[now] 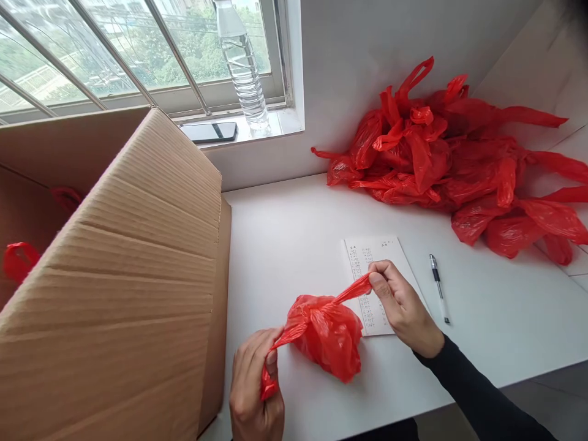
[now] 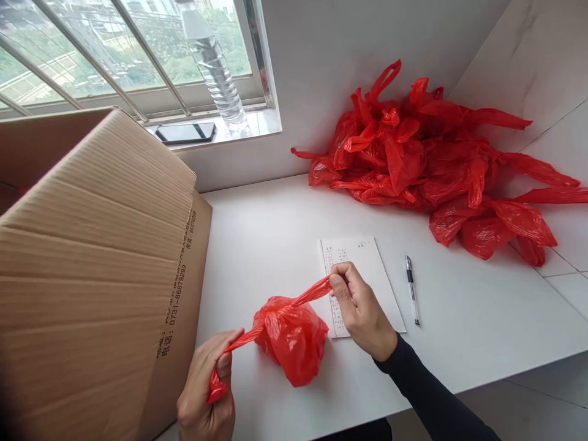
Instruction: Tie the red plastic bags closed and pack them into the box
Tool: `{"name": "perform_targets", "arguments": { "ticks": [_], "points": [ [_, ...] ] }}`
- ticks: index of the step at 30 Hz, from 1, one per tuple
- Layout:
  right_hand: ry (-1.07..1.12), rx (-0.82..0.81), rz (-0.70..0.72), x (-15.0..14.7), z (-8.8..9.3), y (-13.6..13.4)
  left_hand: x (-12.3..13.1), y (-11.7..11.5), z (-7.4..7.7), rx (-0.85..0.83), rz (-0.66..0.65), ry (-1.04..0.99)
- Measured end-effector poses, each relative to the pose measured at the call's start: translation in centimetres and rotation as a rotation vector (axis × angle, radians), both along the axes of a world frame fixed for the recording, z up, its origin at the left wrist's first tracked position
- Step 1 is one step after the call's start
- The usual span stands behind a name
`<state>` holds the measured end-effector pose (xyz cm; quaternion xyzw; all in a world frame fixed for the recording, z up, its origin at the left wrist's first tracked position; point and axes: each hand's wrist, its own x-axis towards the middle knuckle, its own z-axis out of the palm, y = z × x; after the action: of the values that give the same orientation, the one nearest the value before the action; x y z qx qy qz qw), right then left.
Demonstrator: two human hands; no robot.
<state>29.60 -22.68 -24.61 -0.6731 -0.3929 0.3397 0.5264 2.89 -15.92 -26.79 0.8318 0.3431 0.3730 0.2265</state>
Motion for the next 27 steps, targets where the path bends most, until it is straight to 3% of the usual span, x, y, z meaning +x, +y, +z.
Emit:
{"name": "perform_targets", "arguments": {
  "ticks": [3, 5, 8, 10, 13, 19, 23, 27],
  "points": [
    [0.068, -0.062, -0.036, 1.0, -1.7, -0.7, -1.5, 0.0, -1.2, -0.06, 0.038, 0.031],
    [0.186, -0.026, -0.048, 0.9, -1.8, -0.9, -1.3, 0.1, -1.1, -0.048, 0.003, 0.033],
    [0.351, 0.093, -0.027, -0.3, -0.8, -0.8, 0.7, 0.5, -0.2, 0.001, -0.132, 0.101],
    [0.335, 0.129, 0.059, -1.3, -0.3, -0.6, 2.6, 0.7, 0.1, 0.041, -0.247, 0.212],
    [0.11, 0.108, 0.19, -3.0, -1.0, -0.6, 4.9, 0.5, -0.9, 0.113, -0.327, 0.399],
    [-0.453, 0.161, 0.261, -5.7, -5.8, -2.1, 6.0, -0.9, -4.2, 0.223, -0.271, 0.606],
    [-0.663, 0.14, 0.304, -6.3, -7.3, -2.8, 6.1, -1.2, -4.5, 0.285, -0.238, 0.603],
    [-0.722, 0.106, 0.314, -6.3, -7.5, -2.6, 6.2, -1.2, -4.6, 0.29, -0.239, 0.61]
  ]
}}
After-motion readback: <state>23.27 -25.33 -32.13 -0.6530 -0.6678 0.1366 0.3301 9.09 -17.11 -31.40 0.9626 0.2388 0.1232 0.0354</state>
